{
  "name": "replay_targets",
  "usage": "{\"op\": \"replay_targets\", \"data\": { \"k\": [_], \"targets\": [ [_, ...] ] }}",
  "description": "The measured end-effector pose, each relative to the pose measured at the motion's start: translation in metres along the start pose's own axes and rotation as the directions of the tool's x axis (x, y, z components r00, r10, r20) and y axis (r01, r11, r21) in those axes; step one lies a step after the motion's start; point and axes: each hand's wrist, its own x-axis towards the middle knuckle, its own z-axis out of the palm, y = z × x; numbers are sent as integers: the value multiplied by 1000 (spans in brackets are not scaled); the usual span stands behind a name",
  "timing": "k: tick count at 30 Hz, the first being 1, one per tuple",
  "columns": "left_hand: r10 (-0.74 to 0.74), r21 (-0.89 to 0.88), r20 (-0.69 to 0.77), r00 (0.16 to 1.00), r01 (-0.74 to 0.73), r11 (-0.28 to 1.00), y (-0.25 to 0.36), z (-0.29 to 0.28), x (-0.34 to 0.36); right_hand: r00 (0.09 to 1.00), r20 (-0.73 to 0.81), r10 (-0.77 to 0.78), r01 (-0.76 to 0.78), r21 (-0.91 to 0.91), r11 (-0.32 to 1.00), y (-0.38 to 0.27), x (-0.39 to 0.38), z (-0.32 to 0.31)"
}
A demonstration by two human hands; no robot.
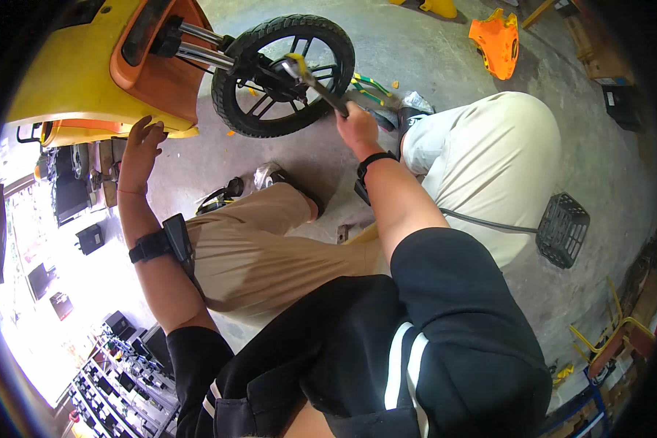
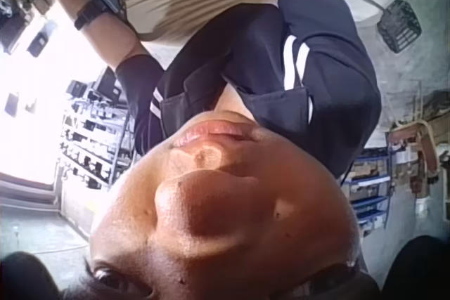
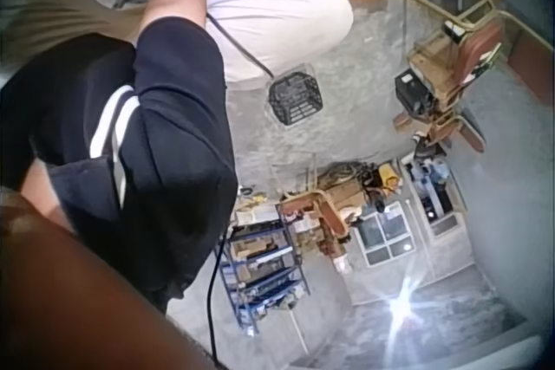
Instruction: Using a screwdriver and wrench to disassemble and adjust components on a yellow scooter.
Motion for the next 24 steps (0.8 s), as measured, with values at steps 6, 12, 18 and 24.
{"op": "replay_targets", "data": {
  "k": [6, 12, 18, 24],
  "targets": [
    [-18, 66, 21, 1000, 17, 998, -4, -3, -1, 922, 91, 378, -369, -97, 924, 16, 1, -2],
    [2, -8, 26, 1000, -2, 1000, -1, 1, 1, 918, 110, 382, -380, -36, 924, 5, -8, 0],
    [32, 18, 42, 999, -33, 999, -2, 3, 7, 1000, 17, 1, -1, -10, 1000, -13, -7, -5],
    [18, 52, 20, 1000, -19, 998, -1, 2, 7, 993, -39, -108, 109, 22, 994, -12, 4, -7]
  ]
}}
